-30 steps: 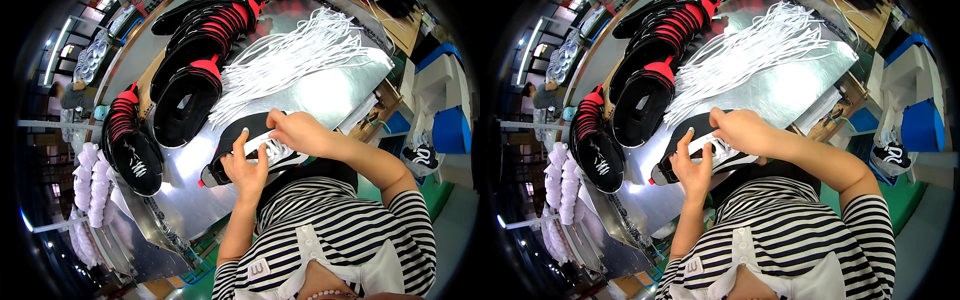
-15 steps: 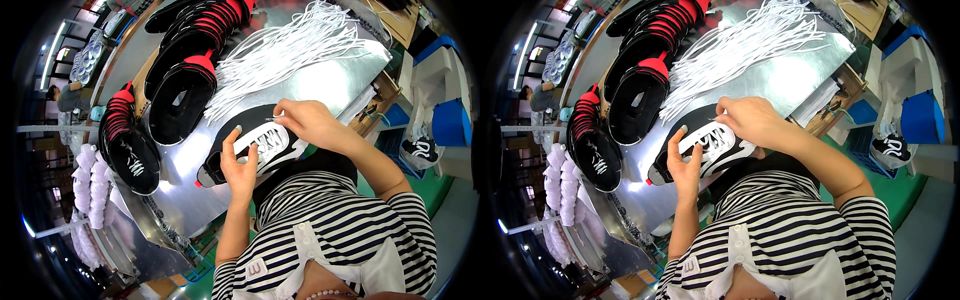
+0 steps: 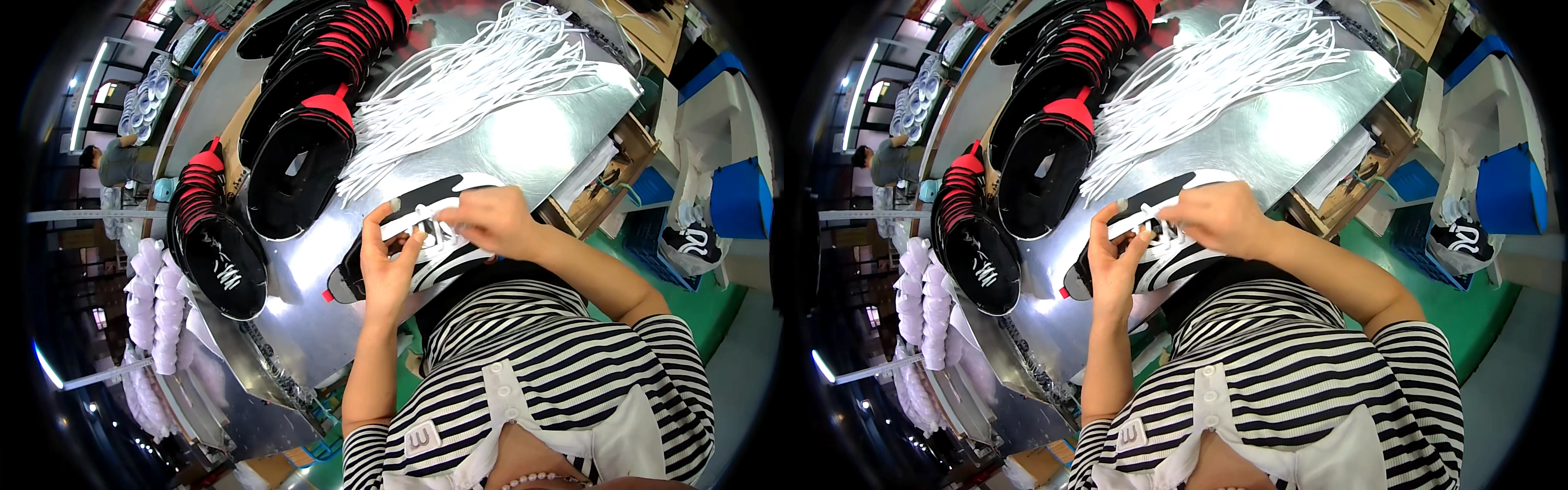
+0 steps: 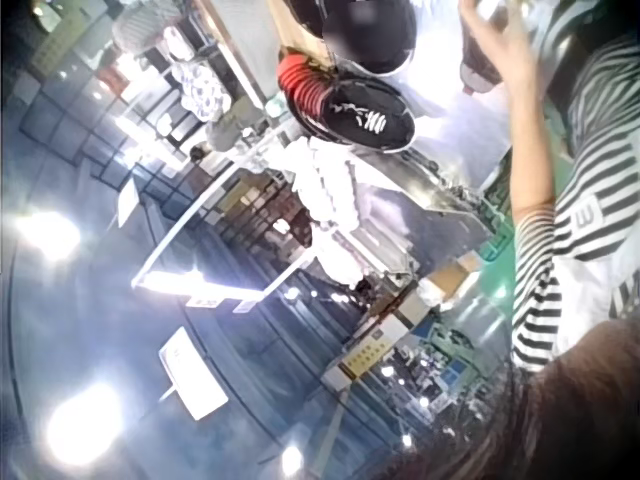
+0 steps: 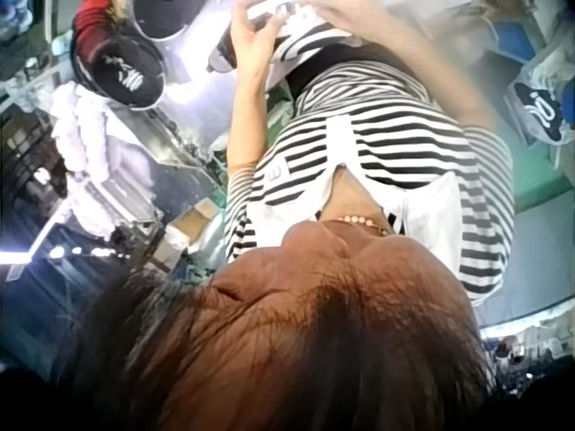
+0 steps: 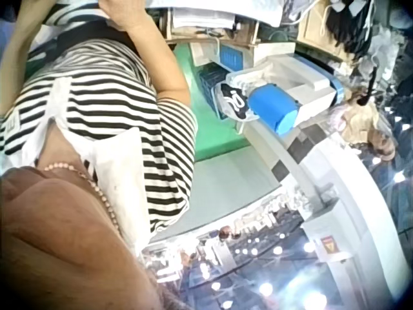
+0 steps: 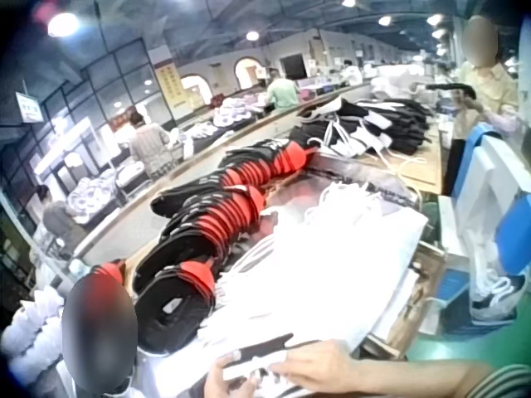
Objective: The person laces a black and white athletic shoe by threading white laces through eyelets and pulling them tight.
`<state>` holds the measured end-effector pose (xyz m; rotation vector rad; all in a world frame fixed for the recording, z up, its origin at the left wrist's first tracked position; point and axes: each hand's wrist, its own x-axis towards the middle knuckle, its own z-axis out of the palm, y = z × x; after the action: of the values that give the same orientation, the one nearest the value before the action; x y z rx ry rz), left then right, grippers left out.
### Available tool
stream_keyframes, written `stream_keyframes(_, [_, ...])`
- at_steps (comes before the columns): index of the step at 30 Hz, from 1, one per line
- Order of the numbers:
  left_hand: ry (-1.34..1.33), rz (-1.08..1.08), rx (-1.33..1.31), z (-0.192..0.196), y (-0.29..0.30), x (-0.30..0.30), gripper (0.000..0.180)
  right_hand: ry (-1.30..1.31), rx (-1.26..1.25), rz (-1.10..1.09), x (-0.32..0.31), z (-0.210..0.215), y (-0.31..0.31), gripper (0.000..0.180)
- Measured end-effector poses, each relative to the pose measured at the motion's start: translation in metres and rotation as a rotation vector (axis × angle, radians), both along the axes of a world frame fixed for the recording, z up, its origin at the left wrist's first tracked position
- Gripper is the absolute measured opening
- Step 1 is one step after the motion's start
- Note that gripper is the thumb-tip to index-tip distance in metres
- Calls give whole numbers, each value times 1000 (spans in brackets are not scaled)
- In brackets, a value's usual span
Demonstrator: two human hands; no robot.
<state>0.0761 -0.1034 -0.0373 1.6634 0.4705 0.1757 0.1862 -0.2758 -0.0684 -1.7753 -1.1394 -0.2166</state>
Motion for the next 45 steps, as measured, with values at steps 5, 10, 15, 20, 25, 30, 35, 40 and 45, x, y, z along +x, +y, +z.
stream_keyframes(5, [95, -48, -31, 8, -4, 3, 45, -300, -11, -15, -2, -4, 22, 20])
stream_keyframes(10, [53, -78, -35, 8, -1, 4, 36, -195, 60, 44, -1, -1, 20, 19])
stream_keyframes(15, [30, 9, 84, -1, 10, 17, 32, -70, 335, 437, -50, 49, 5, 16])
stream_keyframes(20, [-21, 10, 316, -11, 5, 30, 29, 86, 275, 488, -55, 42, -2, 20])
stream_keyframes(25, [-20, 27, 239, -15, 9, 36, 27, 125, 243, 401, -56, 38, -1, 19])
stream_keyframes(30, [24, 34, 115, -7, 6, 38, 29, 272, 260, 491, -61, 33, 2, 21])
stream_keyframes(35, [24, -17, 197, -1, 10, 36, 32, 353, 150, 185, -53, 9, 7, 15])
stream_keyframes(40, [76, -156, 386, 20, 11, 12, 48, 783, 49, 143, -35, 4, -15, 16])
stream_keyframes(45, [-16, -170, 681, 18, 0, -23, 40, 981, -68, 30, -26, 6, -21, 25])
